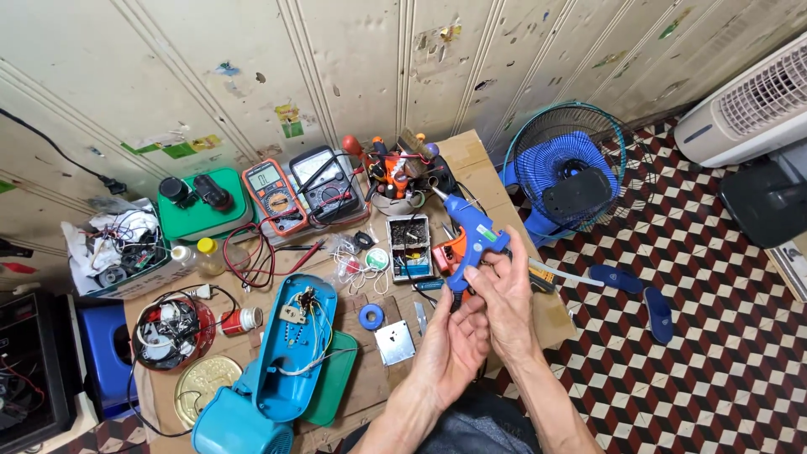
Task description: Disassembling and repairing a small blue water pump or motor on a workshop bench.
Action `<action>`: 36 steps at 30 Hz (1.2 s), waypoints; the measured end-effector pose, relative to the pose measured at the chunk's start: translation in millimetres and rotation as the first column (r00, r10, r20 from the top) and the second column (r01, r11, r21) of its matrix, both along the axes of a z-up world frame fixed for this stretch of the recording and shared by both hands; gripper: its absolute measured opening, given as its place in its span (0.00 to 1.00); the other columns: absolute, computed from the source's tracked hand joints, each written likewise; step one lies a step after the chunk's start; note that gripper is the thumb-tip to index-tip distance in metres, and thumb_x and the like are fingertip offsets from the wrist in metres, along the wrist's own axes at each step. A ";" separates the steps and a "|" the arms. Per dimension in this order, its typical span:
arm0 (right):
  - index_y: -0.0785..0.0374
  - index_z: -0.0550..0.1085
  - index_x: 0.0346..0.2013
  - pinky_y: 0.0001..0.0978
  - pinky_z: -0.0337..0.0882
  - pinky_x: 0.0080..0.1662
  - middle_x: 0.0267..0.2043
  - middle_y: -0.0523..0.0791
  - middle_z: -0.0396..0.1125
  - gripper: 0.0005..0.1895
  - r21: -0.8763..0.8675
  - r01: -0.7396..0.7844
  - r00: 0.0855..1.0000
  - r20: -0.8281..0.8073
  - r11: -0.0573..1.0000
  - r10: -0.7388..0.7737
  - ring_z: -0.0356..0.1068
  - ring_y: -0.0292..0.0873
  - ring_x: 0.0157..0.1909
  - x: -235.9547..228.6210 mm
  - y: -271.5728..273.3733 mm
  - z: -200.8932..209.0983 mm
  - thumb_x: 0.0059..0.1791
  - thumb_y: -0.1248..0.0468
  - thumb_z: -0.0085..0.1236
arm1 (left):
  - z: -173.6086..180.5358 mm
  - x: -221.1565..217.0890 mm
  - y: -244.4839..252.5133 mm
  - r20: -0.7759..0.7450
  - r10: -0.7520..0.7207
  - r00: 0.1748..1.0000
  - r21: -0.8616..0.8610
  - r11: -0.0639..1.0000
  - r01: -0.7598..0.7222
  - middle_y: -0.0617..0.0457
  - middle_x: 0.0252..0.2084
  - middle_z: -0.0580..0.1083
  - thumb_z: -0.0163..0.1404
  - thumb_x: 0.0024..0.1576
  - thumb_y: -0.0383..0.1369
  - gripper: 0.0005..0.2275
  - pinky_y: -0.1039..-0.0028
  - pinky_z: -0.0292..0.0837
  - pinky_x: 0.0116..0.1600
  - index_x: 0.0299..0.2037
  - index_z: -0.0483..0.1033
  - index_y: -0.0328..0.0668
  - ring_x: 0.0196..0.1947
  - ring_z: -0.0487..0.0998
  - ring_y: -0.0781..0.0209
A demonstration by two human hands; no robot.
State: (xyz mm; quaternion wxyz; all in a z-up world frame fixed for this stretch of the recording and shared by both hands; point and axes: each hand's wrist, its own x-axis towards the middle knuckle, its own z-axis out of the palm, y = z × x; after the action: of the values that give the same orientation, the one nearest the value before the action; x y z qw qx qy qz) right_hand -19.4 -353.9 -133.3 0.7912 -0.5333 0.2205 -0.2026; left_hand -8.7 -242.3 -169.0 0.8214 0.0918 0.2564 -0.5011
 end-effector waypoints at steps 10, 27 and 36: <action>0.62 0.40 0.78 0.36 0.74 0.53 0.55 0.53 0.64 0.49 -0.227 -0.011 0.999 -0.046 0.974 0.001 0.70 0.43 0.52 -16.5 -19.0 -2.3 0.49 0.73 0.57 | 35.0 0.9 5.2 0.755 -0.445 0.481 0.637 0.672 -0.379 0.53 0.43 0.80 0.53 0.62 0.41 0.17 0.78 0.75 0.41 0.54 0.76 0.36 0.37 0.77 0.74; 0.76 0.64 0.62 0.39 0.70 0.60 0.58 0.58 0.66 0.21 -0.377 0.204 0.960 -0.102 0.903 -0.260 0.69 0.45 0.58 -83.1 -25.3 10.7 0.56 0.68 0.47 | 42.7 -27.3 -49.7 0.851 -0.262 0.454 0.385 0.901 -0.201 0.51 0.48 0.77 0.55 0.61 0.29 0.16 0.77 0.75 0.53 0.58 0.71 0.32 0.47 0.77 0.68; 0.70 0.69 0.49 0.36 0.71 0.50 0.45 0.55 0.72 0.13 0.162 0.209 0.977 -0.080 0.964 -0.198 0.73 0.44 0.48 -66.9 -59.6 56.4 0.56 0.62 0.48 | 57.1 -21.4 -27.9 0.781 -0.461 -0.421 0.164 0.802 -0.574 0.36 0.52 0.75 0.56 0.55 0.31 0.24 0.52 0.59 0.69 0.61 0.67 0.31 0.55 0.76 0.41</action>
State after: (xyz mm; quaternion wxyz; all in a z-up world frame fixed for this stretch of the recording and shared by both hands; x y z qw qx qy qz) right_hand -86.3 -413.5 -76.9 0.8012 -0.4448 0.3154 -0.2465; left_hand -30.1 -270.2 -111.9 0.5819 0.6981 -0.4169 -0.0124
